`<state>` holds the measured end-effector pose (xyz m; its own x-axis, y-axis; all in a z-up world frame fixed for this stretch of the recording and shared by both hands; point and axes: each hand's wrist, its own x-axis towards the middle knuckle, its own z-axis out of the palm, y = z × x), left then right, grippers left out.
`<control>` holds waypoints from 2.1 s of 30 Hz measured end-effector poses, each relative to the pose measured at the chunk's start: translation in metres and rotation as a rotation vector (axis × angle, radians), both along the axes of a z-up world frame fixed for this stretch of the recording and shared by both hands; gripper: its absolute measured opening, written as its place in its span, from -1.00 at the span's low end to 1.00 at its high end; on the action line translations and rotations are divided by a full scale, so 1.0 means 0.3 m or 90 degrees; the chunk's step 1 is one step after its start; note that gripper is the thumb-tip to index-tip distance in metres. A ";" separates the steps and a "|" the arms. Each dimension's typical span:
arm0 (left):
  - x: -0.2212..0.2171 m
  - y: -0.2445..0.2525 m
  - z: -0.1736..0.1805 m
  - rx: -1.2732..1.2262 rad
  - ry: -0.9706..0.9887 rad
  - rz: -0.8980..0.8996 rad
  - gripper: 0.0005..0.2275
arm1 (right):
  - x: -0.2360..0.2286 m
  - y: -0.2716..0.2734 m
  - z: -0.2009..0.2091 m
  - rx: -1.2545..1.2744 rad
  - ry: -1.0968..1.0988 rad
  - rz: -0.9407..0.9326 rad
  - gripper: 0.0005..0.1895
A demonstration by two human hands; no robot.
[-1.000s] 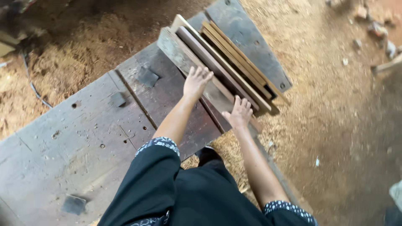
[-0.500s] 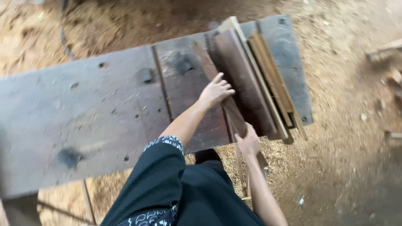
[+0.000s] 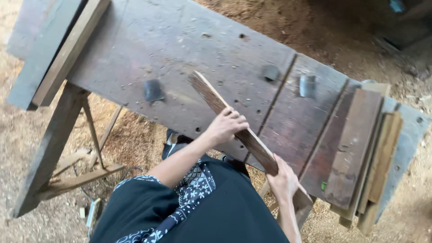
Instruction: The person sands a piece of wood by hand using sandpaper on a wooden workbench.
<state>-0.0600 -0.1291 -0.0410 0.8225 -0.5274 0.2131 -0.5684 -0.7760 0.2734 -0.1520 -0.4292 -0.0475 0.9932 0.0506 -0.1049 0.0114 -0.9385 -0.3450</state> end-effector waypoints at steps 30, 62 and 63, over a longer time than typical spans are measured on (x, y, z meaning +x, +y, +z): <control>0.422 1.187 -0.286 -0.031 0.214 0.134 -0.43 | 0.618 1.246 -0.066 -0.096 -0.223 0.181 -0.42; 0.472 1.188 -0.321 -0.007 0.178 0.136 0.07 | 0.538 1.208 -0.308 0.659 0.023 -0.382 -0.56; 0.473 1.178 -0.334 0.011 0.216 0.148 -0.01 | 0.562 1.205 -0.316 0.606 0.018 -0.354 -0.54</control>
<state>0.0820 0.2243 -0.1411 0.9421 -0.3207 -0.0977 -0.2577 -0.8792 0.4008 0.0167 -0.0675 -0.1423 0.9003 -0.3306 -0.2832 -0.3494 -0.1608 -0.9231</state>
